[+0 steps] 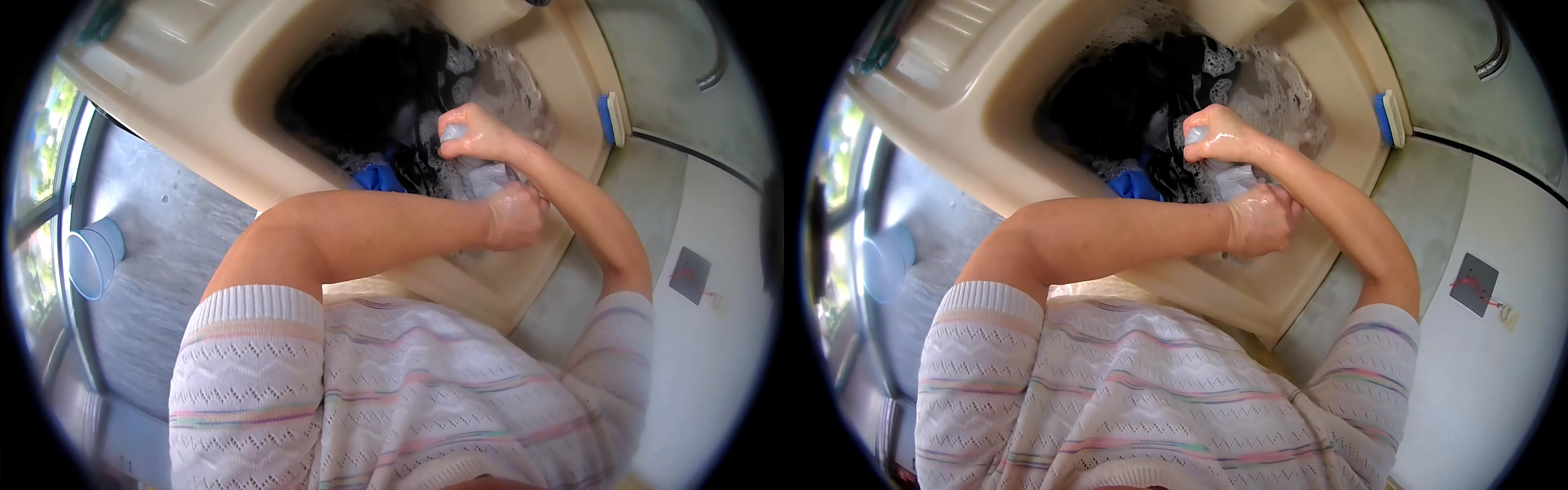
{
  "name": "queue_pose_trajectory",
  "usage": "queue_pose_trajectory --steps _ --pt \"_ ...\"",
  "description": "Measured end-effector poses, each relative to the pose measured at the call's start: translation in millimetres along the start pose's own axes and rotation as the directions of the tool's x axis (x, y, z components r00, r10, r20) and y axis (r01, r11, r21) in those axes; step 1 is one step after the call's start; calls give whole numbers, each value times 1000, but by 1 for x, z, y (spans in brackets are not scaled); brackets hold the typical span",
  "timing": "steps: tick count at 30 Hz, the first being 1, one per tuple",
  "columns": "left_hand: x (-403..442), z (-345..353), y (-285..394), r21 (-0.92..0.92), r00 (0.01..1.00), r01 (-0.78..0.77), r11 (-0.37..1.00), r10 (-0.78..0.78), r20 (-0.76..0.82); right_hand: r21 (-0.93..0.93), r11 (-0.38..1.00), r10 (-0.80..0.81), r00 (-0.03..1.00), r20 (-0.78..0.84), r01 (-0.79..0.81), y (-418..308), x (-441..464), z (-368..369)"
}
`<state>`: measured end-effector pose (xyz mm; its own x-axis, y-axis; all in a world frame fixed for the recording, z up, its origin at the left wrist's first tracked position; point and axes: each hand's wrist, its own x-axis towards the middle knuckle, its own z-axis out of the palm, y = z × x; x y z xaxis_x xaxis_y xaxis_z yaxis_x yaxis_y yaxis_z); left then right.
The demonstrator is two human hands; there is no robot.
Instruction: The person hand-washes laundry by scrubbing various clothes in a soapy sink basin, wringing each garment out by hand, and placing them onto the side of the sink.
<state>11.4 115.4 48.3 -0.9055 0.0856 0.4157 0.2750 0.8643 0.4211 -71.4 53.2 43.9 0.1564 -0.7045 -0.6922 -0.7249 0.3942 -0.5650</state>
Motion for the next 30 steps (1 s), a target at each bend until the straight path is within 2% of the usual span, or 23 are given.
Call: queue_pose_trajectory --steps 5,9,11,13,16,17,19,20,22,24,25,26,27,28,29,30 --pt "0 8 -3 -69 1000 -5 998 3 -22 29 1000 4 999 -48 -2 8 0 4" --pt "-2 10 -3 -41 999 -24 999 22 -50 11 1000 7 995 -94 -6 17 -2 5" --pt "-2 13 -3 -14 996 -27 1000 26 -80 171 984 63 993 -102 -45 34 0 3" --pt "-2 10 -6 -95 988 7 995 -21 -150 309 948 122 983 -135 -75 44 -7 -5" --pt "1 -5 -17 -165 951 112 980 -154 -269 702 704 307 937 -167 -106 81 -23 -16" --pt "2 -14 -21 -179 928 154 972 -205 -312 626 744 34 921 -387 236 94 -40 -9" --pt "5 -44 -30 -282 866 282 917 -369 -337 628 584 -73 803 -591 515 100 -73 -4" --pt "5 -58 -40 -314 822 348 883 -449 -350 757 445 85 819 -567 478 99 -75 -10" --pt "7 -79 -66 -421 632 469 776 -629 -453 922 85 339 859 -384 378 98 -74 -23" --pt "2 -103 -94 -515 443 526 677 -735 -514 812 159 196 788 -584 562 123 -78 -40" --pt "-8 -119 -107 -510 362 551 661 -740 -568 678 318 73 696 -714 662 94 -86 -38" --pt "-17 -133 -123 -664 266 536 521 -851 -453 497 449 -66 582 -810 743 51 -104 -35" --pt "-25 -141 -144 -781 119 440 444 -890 -439 252 631 -278 517 -810 734 17 -117 -25" --pt "-37 -133 -188 -940 138 28 340 -932 -334 -35 732 -476 473 -742 681 -17 -128 -16" --pt "-49 -159 -182 -969 123 -111 221 -964 -234 -117 735 -628 607 -487 667 -58 -142 -11" --pt "-72 -167 -203 -689 232 278 669 -743 -628 -202 719 -695 695 -186 665 -86 -149 -5"
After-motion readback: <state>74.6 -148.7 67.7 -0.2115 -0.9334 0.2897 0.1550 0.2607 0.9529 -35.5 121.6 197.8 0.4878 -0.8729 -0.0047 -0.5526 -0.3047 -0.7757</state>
